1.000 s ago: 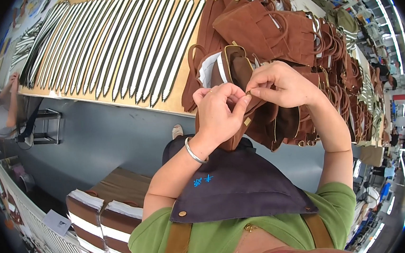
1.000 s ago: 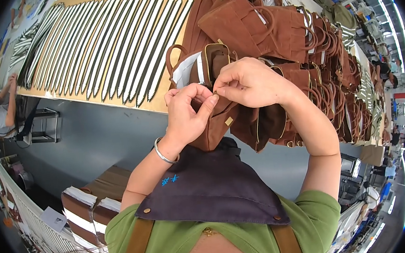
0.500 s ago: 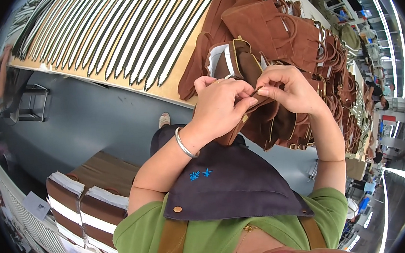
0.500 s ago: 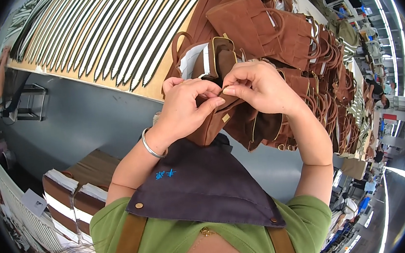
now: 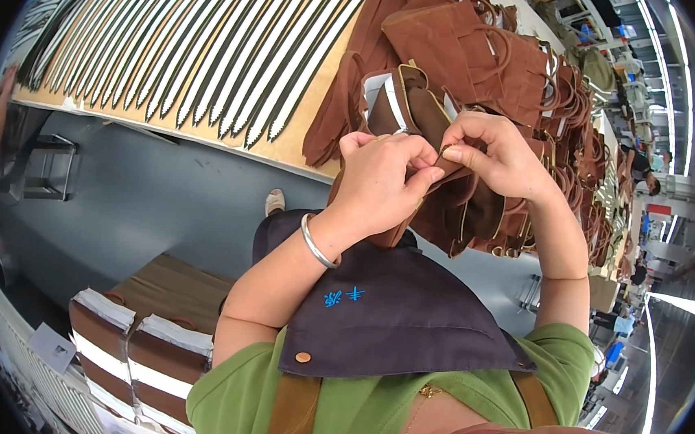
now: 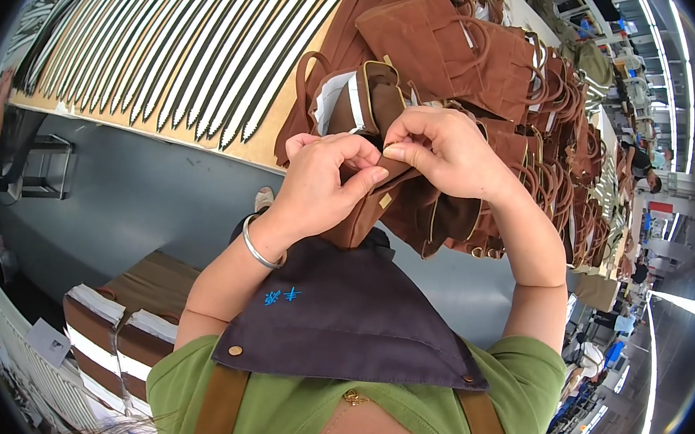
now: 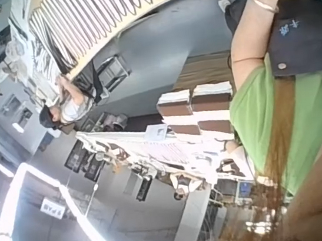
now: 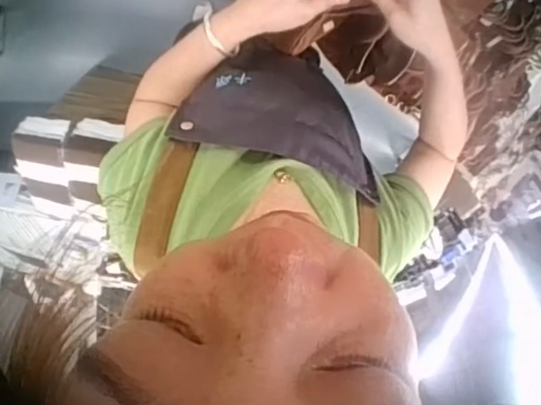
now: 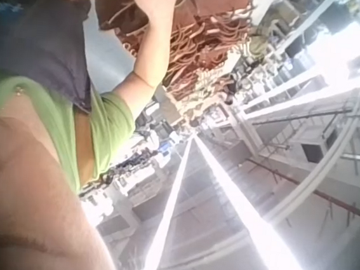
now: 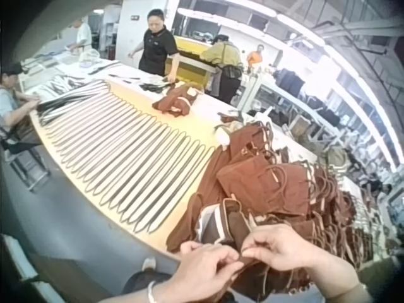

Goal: Inspecting and finishing leather bags at a workshop station.

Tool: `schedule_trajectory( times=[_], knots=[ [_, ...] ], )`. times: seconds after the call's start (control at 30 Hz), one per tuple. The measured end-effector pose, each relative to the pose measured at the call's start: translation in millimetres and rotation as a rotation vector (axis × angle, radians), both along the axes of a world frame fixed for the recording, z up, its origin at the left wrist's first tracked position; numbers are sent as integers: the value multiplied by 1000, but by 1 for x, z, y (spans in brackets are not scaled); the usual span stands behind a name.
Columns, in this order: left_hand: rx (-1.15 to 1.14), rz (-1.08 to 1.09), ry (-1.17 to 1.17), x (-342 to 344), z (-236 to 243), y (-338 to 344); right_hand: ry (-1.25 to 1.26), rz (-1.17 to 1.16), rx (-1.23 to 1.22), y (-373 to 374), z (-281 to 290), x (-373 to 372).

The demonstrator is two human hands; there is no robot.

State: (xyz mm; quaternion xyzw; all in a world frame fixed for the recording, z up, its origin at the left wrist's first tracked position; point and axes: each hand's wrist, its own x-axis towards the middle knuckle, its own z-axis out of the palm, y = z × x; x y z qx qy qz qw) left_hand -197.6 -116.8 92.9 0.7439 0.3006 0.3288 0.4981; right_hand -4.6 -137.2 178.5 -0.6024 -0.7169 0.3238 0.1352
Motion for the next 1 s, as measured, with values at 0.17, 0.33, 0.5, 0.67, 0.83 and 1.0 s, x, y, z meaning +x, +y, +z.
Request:
schedule_trajectory(
  times=[0.17, 0.33, 0.5, 0.67, 0.83, 1.0],
  knots=[
    [-84, -31, -65, 3, -8, 2, -25, 39, 17, 2, -1, -3],
    [-123, -130, -41, -4, -5, 14, -52, 83, -23, 7, 5, -5],
    [459, -23, 130, -25, -10, 59, -43, 154, -12, 6, 6, 1],
    [452, -88, 430, -45, -32, 88, 22, 125, 59, 1, 3, 9],
    [568, -238, 237, -46, 14, 81, 147, 146, 83, 1, 14, 62],
    [98, -615, 330, -32, 42, 84, 201, 104, 76, -25, -12, 77]
  ],
)
